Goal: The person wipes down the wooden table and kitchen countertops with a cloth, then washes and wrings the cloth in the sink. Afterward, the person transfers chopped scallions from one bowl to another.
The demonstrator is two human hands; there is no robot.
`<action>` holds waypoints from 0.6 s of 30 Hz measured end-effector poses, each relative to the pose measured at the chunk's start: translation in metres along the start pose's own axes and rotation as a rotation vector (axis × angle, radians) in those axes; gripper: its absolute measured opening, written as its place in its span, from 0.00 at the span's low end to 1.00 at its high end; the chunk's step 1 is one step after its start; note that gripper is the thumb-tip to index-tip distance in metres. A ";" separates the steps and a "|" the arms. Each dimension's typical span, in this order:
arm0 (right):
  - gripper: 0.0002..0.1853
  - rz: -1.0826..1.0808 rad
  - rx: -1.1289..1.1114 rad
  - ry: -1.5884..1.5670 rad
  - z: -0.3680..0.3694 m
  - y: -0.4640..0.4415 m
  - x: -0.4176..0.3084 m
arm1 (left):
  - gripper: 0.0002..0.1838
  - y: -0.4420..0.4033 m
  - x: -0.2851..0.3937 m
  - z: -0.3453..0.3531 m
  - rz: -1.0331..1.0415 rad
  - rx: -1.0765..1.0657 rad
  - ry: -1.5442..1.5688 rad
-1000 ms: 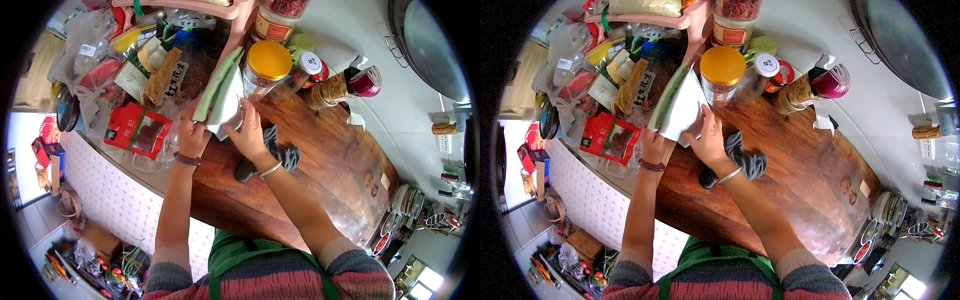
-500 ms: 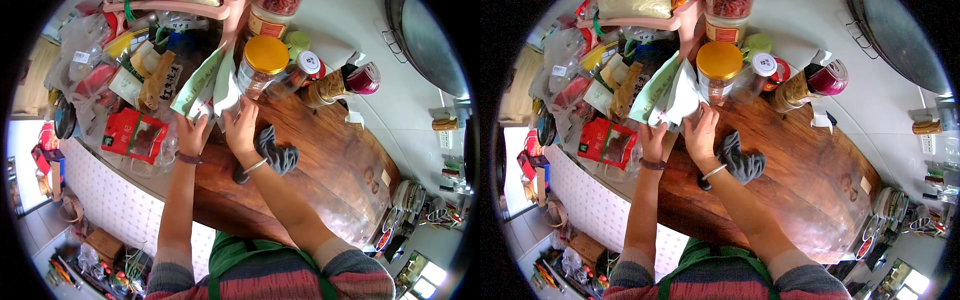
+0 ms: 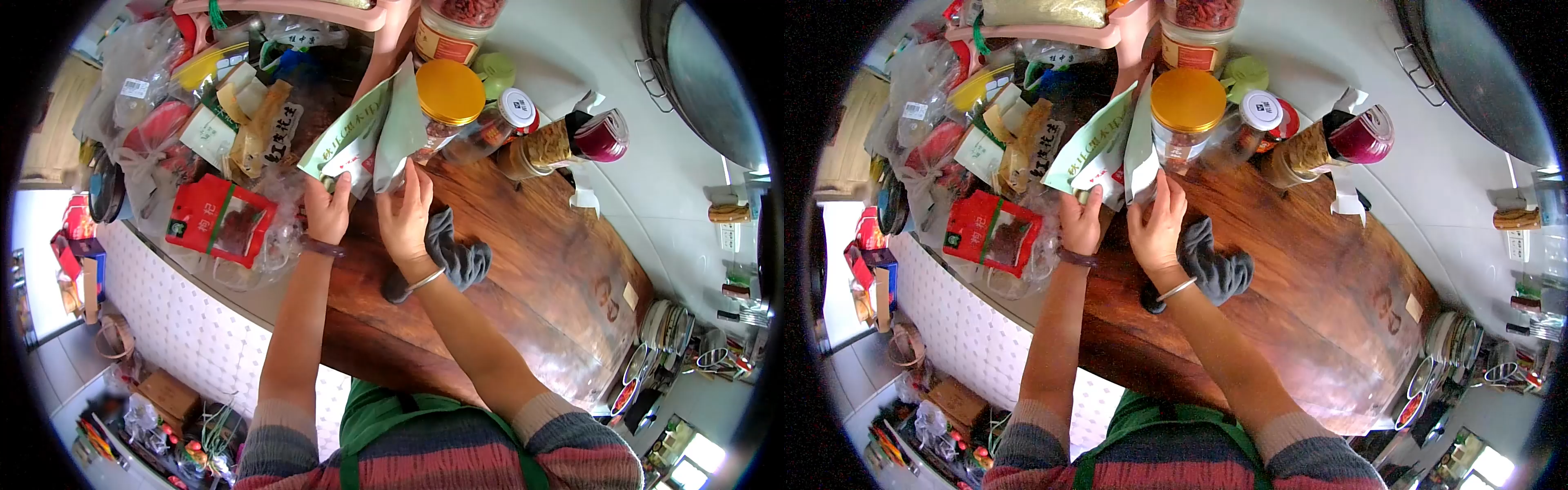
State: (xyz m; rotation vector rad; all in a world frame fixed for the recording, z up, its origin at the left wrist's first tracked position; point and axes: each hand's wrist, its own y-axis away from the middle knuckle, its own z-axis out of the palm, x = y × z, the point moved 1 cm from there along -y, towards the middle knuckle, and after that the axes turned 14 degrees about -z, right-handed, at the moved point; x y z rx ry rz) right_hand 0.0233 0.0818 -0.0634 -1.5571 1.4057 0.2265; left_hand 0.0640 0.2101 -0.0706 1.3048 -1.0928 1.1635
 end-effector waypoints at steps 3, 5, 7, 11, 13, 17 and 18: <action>0.34 -0.027 -0.020 0.043 -0.001 -0.003 -0.002 | 0.28 0.000 0.000 0.008 0.116 0.047 -0.031; 0.34 -0.027 -0.028 0.071 -0.001 -0.005 -0.003 | 0.32 0.005 0.005 0.010 0.081 -0.007 0.116; 0.34 -0.006 -0.030 0.087 0.000 -0.006 -0.001 | 0.32 0.009 0.010 0.012 0.056 -0.069 0.308; 0.36 0.005 -0.012 0.075 0.004 -0.009 0.003 | 0.28 0.009 -0.004 -0.005 -0.166 -0.077 0.558; 0.38 0.039 0.015 0.027 0.006 -0.010 0.003 | 0.21 0.007 0.009 -0.001 -0.166 -0.002 0.434; 0.44 0.035 -0.025 0.016 0.000 -0.006 -0.005 | 0.14 -0.001 0.000 0.003 -0.018 -0.026 0.393; 0.45 0.035 -0.039 0.064 0.001 -0.005 -0.006 | 0.14 0.001 0.001 0.002 -0.013 -0.032 0.366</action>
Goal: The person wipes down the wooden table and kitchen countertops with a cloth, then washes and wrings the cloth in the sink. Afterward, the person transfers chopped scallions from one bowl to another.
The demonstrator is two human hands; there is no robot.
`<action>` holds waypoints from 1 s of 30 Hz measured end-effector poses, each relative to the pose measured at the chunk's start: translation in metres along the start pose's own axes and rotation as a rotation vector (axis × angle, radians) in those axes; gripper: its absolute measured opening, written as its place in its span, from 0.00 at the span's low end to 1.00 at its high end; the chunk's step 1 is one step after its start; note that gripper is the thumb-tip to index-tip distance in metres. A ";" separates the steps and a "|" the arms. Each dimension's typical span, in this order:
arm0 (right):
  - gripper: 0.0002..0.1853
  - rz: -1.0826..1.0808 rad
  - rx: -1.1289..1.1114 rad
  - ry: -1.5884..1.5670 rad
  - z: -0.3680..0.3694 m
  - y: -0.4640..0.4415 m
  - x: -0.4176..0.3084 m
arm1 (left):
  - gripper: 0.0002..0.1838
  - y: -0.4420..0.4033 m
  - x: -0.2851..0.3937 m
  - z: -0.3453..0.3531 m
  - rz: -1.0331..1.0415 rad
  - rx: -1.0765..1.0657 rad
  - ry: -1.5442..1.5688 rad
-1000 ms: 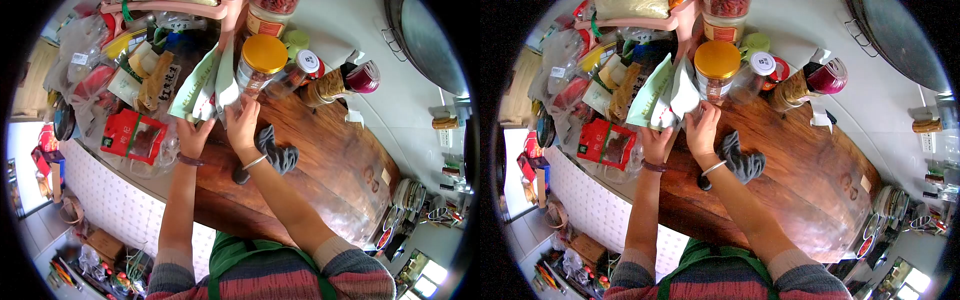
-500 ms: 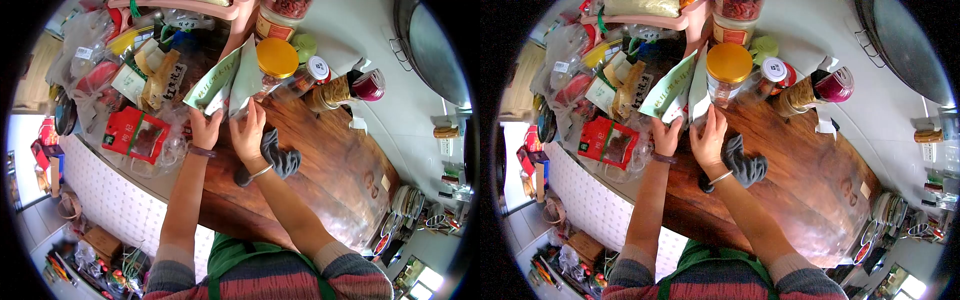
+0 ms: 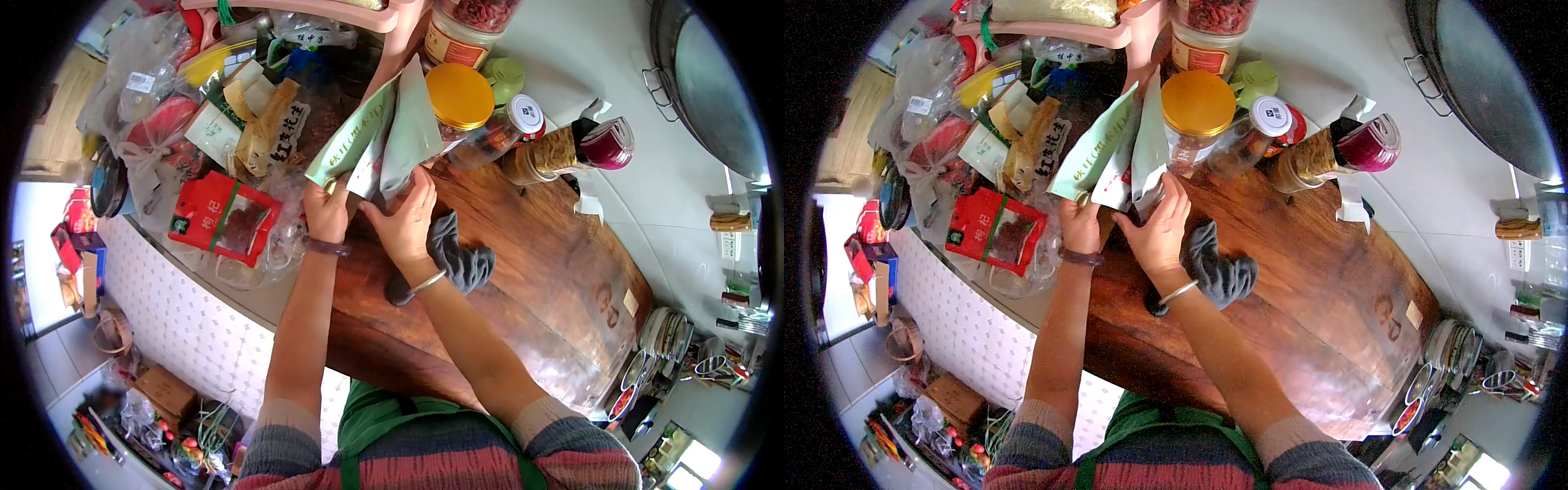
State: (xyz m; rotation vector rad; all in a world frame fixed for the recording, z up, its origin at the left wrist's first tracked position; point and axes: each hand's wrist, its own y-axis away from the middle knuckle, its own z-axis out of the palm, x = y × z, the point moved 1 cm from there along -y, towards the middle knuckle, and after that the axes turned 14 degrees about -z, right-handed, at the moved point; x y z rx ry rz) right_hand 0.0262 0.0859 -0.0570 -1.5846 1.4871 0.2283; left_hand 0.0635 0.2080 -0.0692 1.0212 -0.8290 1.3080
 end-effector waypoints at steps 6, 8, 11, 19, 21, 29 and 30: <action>0.44 0.002 0.105 0.122 0.016 -0.005 0.003 | 0.13 -0.002 0.001 -0.002 -0.028 -0.031 -0.093; 0.43 0.023 0.090 0.113 0.014 -0.001 0.001 | 0.14 -0.006 0.000 -0.003 -0.025 -0.053 -0.091; 0.43 0.038 0.099 0.095 0.017 -0.002 0.003 | 0.13 -0.013 -0.009 -0.006 -0.007 -0.037 -0.158; 0.39 0.070 0.112 0.129 0.022 -0.005 0.010 | 0.14 -0.013 0.000 0.013 0.054 0.140 -0.197; 0.38 0.072 0.105 0.108 0.022 -0.007 0.012 | 0.13 0.006 0.020 0.014 0.145 0.199 -0.126; 0.37 0.090 0.117 0.032 0.032 -0.017 0.010 | 0.19 -0.032 0.086 0.005 0.048 0.361 0.295; 0.37 0.083 0.109 0.035 0.032 -0.017 0.011 | 0.18 -0.043 0.085 0.006 0.037 0.332 0.344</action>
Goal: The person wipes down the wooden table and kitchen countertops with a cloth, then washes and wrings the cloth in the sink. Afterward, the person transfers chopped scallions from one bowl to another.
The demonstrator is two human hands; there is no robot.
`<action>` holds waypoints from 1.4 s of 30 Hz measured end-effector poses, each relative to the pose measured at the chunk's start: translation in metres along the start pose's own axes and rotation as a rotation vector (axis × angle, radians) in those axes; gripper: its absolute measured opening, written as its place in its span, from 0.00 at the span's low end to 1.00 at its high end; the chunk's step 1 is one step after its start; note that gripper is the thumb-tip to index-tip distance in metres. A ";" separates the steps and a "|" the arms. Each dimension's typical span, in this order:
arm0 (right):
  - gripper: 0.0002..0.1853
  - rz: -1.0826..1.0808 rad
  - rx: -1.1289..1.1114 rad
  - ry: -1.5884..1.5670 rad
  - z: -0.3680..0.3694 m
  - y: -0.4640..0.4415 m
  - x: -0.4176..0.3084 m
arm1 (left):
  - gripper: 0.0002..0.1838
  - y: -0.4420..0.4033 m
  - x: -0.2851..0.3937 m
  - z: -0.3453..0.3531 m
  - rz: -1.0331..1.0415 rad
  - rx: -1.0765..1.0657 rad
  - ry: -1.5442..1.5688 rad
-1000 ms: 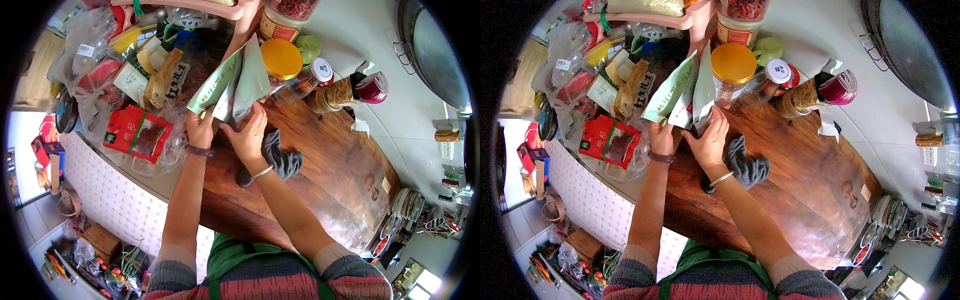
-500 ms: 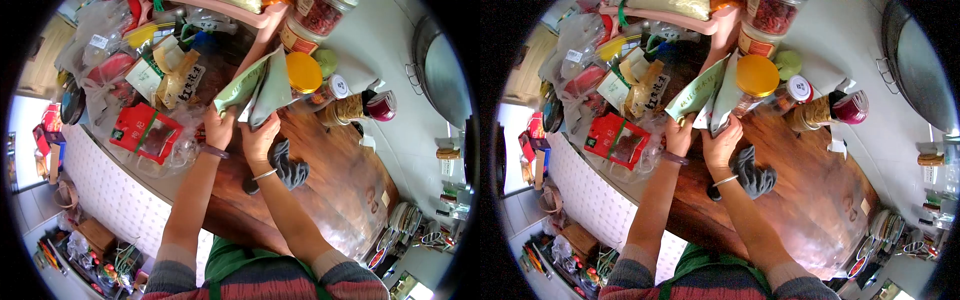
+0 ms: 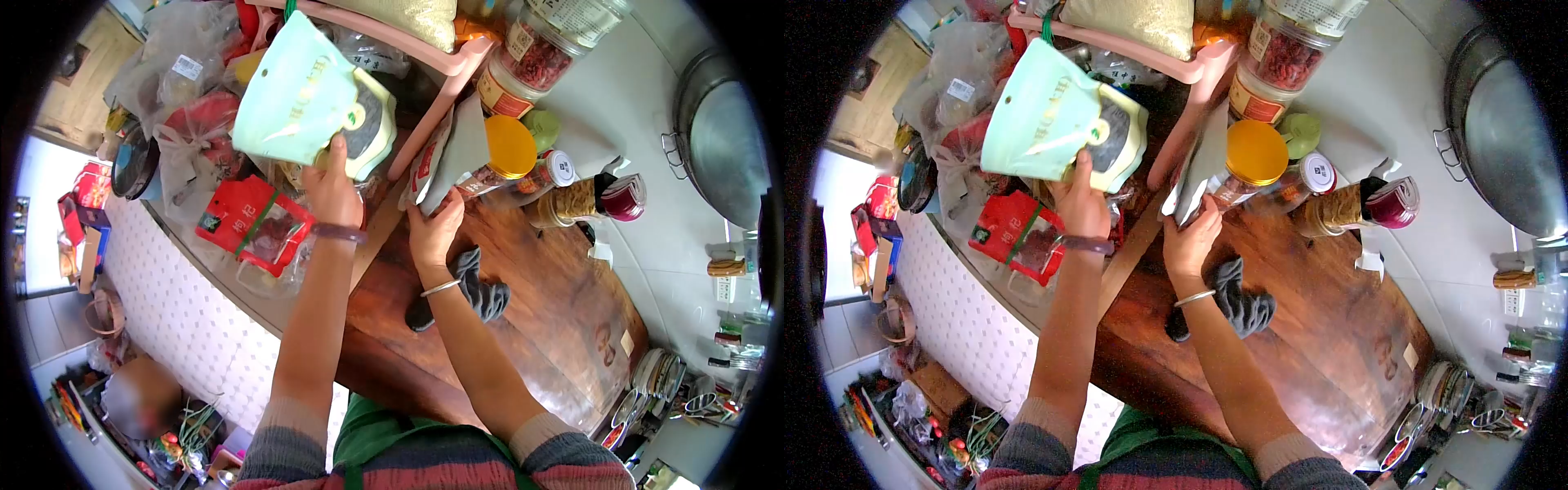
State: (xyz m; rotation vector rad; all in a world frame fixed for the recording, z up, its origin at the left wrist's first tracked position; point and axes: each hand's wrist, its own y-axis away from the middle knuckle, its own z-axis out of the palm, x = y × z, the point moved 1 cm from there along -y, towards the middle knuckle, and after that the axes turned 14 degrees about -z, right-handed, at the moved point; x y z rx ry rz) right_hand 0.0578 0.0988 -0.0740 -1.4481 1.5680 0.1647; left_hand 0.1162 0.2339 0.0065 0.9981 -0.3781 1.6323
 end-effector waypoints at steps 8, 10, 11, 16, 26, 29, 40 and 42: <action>0.37 0.019 -0.017 -0.006 0.004 -0.002 0.005 | 0.21 -0.052 -0.035 0.022 -0.267 0.001 0.078; 0.38 0.020 -0.020 -0.020 0.004 -0.004 0.001 | 0.21 -0.064 -0.031 0.022 -0.252 -0.106 -0.015; 0.38 0.021 -0.021 -0.028 0.005 -0.004 -0.001 | 0.22 -0.073 -0.030 0.024 -0.282 -0.076 -0.107; 0.42 0.080 -0.070 0.091 0.003 -0.009 -0.012 | 0.21 -0.101 -0.004 0.044 -0.377 -0.085 -0.665; 0.31 -0.118 -0.019 0.084 -0.006 -0.007 -0.013 | 0.14 -0.133 -0.040 0.064 -0.482 -0.274 -0.468; 0.28 0.096 0.004 -0.064 0.001 -0.015 -0.002 | 0.15 -0.114 -0.040 0.050 -0.509 -0.279 -0.223; 0.24 -0.137 -0.288 -0.016 -0.086 0.018 -0.010 | 0.20 0.046 -0.014 -0.040 0.161 -0.105 -0.710; 0.23 -0.336 -0.415 0.164 -0.124 0.044 0.002 | 0.17 0.080 -0.011 -0.067 0.366 -0.104 -1.028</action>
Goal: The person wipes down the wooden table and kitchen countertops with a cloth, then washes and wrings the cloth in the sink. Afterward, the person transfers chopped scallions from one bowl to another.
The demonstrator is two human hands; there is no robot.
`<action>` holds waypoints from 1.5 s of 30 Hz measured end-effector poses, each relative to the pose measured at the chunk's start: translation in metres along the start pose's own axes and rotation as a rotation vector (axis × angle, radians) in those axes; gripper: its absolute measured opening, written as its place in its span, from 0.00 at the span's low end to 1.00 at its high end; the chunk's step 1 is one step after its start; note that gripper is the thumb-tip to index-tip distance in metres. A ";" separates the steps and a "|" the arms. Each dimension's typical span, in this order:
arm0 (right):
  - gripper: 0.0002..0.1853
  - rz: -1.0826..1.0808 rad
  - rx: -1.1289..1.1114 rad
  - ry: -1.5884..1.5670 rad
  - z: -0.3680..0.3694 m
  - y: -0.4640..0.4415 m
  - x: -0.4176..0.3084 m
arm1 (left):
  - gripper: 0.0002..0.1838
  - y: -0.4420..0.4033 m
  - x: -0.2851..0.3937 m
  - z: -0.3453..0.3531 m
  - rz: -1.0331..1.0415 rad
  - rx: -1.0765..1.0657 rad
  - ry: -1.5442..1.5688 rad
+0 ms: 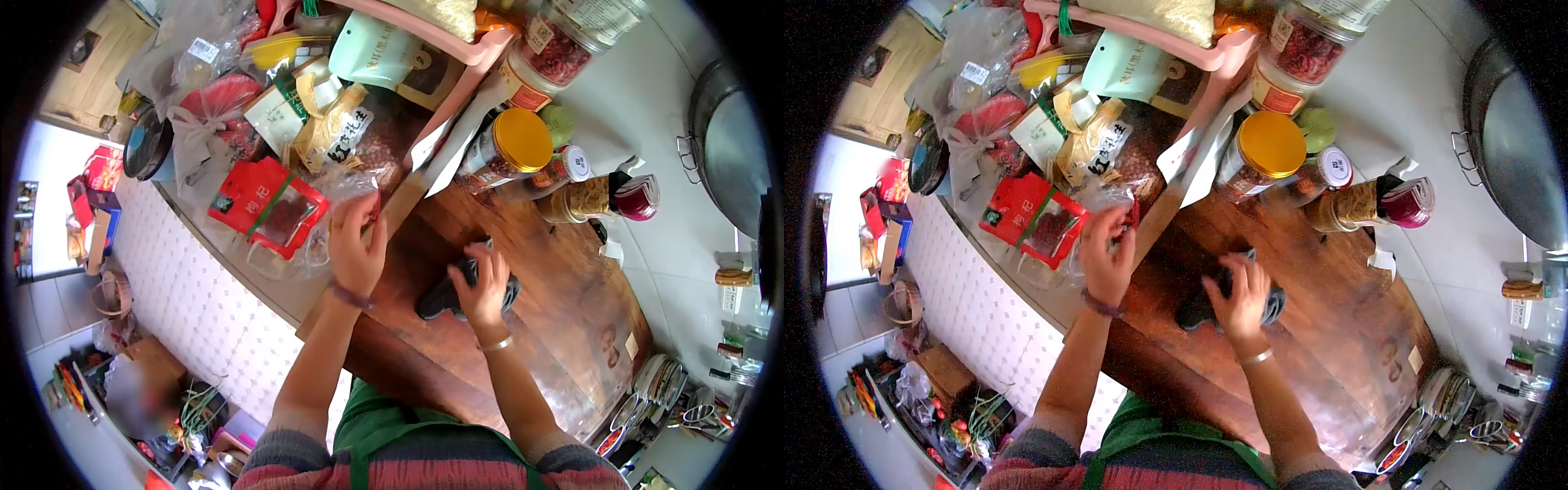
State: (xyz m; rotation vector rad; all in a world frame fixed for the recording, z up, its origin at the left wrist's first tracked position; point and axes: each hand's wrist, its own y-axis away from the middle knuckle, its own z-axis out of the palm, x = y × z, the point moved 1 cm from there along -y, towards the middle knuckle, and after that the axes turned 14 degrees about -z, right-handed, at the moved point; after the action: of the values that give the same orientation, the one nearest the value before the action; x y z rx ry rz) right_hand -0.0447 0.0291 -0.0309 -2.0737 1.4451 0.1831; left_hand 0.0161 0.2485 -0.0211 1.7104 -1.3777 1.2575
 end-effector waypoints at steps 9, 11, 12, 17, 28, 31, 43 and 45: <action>0.28 0.108 -0.034 -0.179 0.006 0.050 0.025 | 0.15 0.075 -0.051 -0.060 -0.046 0.117 -0.348; 0.29 0.049 0.016 -0.163 0.001 0.024 0.002 | 0.15 0.080 -0.056 -0.069 -0.070 0.152 -0.340; 0.29 -0.026 0.017 -0.127 0.002 0.014 -0.010 | 0.15 0.081 -0.058 -0.073 -0.082 0.168 -0.337; 0.35 -0.171 -0.349 0.127 0.055 -0.008 -0.034 | 0.18 0.092 -0.064 -0.086 -0.056 0.225 -0.381; 0.34 -0.223 -0.499 0.172 0.065 0.016 -0.045 | 0.28 0.017 -0.144 -0.120 -0.448 0.392 0.134; 0.37 -0.281 -0.674 0.035 0.037 0.062 -0.082 | 0.28 -0.001 -0.167 -0.123 -0.487 0.381 0.126; 0.36 -0.379 -0.616 -0.075 0.024 0.097 -0.085 | 0.11 0.039 -0.054 -0.135 -0.154 0.424 -0.019; 0.36 -0.364 -0.617 -0.094 0.022 0.096 -0.085 | 0.10 0.042 -0.038 -0.125 -0.128 0.404 0.036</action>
State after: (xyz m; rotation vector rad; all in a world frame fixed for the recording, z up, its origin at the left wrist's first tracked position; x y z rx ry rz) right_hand -0.1592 0.0880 -0.0490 -2.7333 1.0023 0.6317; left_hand -0.0616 0.3614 -0.0144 1.9937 -1.0208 1.5616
